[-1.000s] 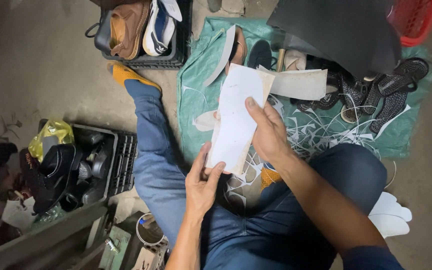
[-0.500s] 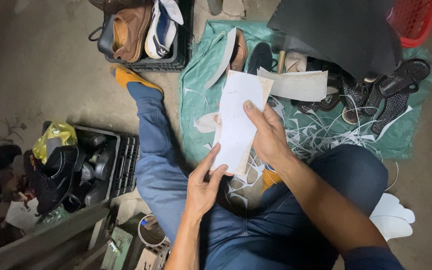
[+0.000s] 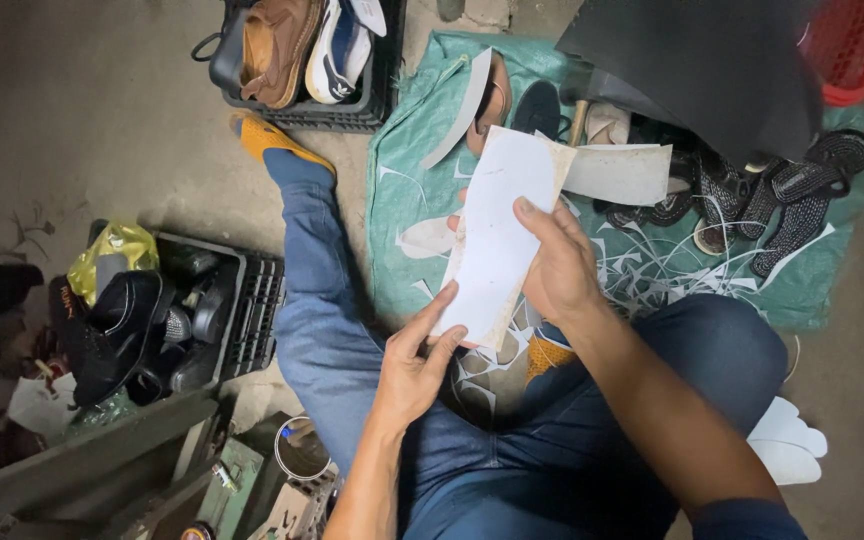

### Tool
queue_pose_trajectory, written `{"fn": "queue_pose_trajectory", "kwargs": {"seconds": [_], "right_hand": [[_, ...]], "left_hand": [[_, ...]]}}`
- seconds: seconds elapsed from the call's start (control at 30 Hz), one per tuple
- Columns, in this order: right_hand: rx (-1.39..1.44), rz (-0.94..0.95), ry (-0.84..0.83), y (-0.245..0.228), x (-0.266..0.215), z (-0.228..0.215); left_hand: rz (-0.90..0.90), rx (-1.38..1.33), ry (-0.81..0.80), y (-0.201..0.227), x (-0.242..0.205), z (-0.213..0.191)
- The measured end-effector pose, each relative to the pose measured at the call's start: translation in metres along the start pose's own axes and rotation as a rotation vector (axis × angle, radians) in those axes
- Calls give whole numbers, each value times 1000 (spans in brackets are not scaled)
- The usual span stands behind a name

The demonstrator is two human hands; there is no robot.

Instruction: The person sits on the floor and uses shears to cut a white shoe insole along a marked outline. They trim the edges, rotate the insole, and place the finished piece aside before picking up another insole to repeat the process.

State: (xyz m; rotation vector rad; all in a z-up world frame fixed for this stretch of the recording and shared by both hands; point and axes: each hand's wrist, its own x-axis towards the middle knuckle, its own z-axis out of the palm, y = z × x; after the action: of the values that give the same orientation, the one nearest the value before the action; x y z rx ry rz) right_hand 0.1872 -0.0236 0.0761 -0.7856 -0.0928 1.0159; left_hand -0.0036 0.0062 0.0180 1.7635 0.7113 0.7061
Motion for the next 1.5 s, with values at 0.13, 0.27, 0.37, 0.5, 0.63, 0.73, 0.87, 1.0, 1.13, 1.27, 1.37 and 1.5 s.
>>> {"fn": "queue_pose_trajectory", "kwargs": {"seconds": [0.13, 0.27, 0.37, 0.5, 0.63, 0.73, 0.87, 1.0, 1.13, 1.27, 1.37, 1.5], "right_hand": [[-67, 26, -64, 1, 3, -4], [-36, 28, -3, 4, 4, -7], [-51, 18, 53, 17, 18, -41], [-63, -6, 78, 24, 23, -55], [-29, -20, 89, 16, 14, -28], [-68, -24, 99, 17, 15, -34], [-74, -39, 65, 8, 5, -11], [-55, -43, 35, 8, 2, -1], [-45, 11, -21, 13, 9, -14], [-80, 112, -106, 8, 6, -3], [-55, 142, -65, 13, 11, -11], [13, 191, 18, 9, 13, -10]], "left_hand": [[-14, 0, -37, 7, 2, -4], [-56, -25, -89, 12, 2, -9], [-139, -100, -152, 2, 1, -12], [-202, -101, -227, 19, 8, -20], [-220, -95, -233, 26, 12, -20], [-241, -107, -218, 22, 10, -20], [-255, -188, -140, -7, 1, -9], [-234, 26, 10, -9, 2, 9], [-192, 77, 34, 7, 4, 13], [20, 208, 97, -5, 3, 6], [-22, 70, 140, -16, 1, -7], [-239, -276, 437, -26, -4, -39]]}}
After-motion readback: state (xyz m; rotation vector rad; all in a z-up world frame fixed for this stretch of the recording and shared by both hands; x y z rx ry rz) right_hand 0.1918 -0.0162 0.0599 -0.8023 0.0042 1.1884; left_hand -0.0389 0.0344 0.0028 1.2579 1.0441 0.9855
